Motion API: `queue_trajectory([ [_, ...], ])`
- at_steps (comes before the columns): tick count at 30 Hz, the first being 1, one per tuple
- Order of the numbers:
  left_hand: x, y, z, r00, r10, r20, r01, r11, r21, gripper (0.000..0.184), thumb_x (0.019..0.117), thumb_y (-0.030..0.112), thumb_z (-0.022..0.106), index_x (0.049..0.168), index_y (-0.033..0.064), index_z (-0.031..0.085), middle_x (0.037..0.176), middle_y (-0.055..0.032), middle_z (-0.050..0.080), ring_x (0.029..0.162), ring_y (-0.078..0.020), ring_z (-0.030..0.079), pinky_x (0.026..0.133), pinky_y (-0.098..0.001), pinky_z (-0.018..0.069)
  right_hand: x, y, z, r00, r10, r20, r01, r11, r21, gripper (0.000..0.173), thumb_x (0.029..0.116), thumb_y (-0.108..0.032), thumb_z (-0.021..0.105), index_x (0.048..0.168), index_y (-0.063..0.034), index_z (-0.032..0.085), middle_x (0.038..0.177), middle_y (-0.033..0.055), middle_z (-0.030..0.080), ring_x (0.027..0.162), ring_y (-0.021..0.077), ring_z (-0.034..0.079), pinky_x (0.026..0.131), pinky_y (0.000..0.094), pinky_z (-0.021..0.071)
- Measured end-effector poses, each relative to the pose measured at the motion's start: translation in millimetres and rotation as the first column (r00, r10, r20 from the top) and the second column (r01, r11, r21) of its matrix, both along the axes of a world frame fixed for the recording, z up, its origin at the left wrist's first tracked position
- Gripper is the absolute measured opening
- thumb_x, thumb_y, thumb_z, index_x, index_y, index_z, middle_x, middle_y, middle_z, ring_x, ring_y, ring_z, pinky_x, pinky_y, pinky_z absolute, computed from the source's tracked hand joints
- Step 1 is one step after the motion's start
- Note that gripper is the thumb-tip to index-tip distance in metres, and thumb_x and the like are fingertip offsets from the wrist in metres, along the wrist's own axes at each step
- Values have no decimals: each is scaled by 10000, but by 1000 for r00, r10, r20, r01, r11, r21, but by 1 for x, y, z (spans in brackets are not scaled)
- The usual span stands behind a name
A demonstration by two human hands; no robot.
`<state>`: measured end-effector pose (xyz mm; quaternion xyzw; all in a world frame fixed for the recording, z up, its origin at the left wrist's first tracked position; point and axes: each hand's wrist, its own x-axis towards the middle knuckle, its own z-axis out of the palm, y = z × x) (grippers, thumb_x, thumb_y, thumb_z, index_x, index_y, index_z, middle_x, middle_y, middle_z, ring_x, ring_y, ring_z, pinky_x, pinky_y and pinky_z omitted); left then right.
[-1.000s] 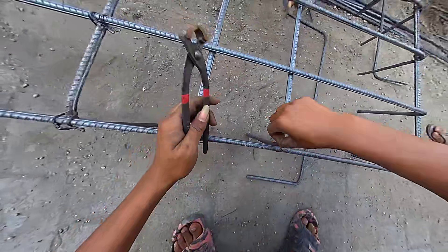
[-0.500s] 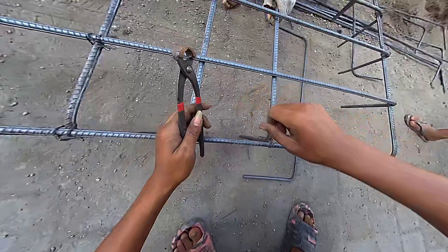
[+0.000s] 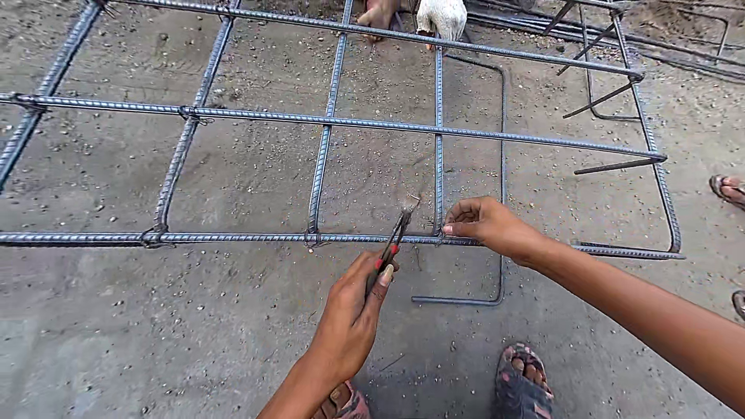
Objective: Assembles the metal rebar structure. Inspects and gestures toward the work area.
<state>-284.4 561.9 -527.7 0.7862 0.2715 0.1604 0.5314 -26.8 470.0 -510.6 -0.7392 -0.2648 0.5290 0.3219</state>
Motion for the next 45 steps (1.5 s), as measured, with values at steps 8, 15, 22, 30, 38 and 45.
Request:
queue_trajectory([
  [8,11,-19,-1,993,116,16,-110,970,-215,315,1075,185,412,1210,-2,626,928,8,695,770,-60,690,720,-218,601,-32,-50,-5,548,65,834,-593,733,333,146,979,-173,600,926,-97,713,846,40,679,819,185,661,705,313,554],
  [15,27,-36,-7,994,78,70,-59,968,-242,297,1060,169,467,1212,-40,614,893,-10,678,701,-49,669,639,-211,593,-47,-72,-54,123,72,990,-877,475,75,164,970,-8,515,862,-47,632,834,102,637,777,246,647,636,316,539],
  [22,23,-28,-10,990,125,57,-109,967,-229,281,1050,155,480,1209,-27,624,910,-4,686,712,-58,670,651,-216,594,-41,-76,-47,355,82,931,-802,539,258,221,977,-3,536,1145,-63,668,1170,137,694,961,236,701,793,294,587],
  [30,22,-17,-10,977,207,56,-190,957,-218,259,1026,114,492,1201,-27,619,899,13,690,699,-46,670,640,-204,590,24,-15,-11,910,299,286,-328,943,57,320,1064,-279,560,1296,-95,684,1206,62,715,1040,158,693,900,383,565],
  [38,26,-21,-14,983,180,45,-167,961,-219,255,1018,131,509,1189,-15,630,871,31,691,692,-42,665,644,-201,584,33,12,-43,931,256,-260,-246,967,69,48,967,-16,659,933,-25,692,780,-11,670,674,11,591,632,172,473],
  [45,26,-16,-14,976,215,24,-205,955,-214,250,1004,107,505,1183,-22,622,869,39,694,695,-29,669,645,-187,583,37,6,-41,949,138,-283,-200,959,-202,249,982,-90,636,734,-78,615,651,-9,618,574,32,574,545,188,451],
])
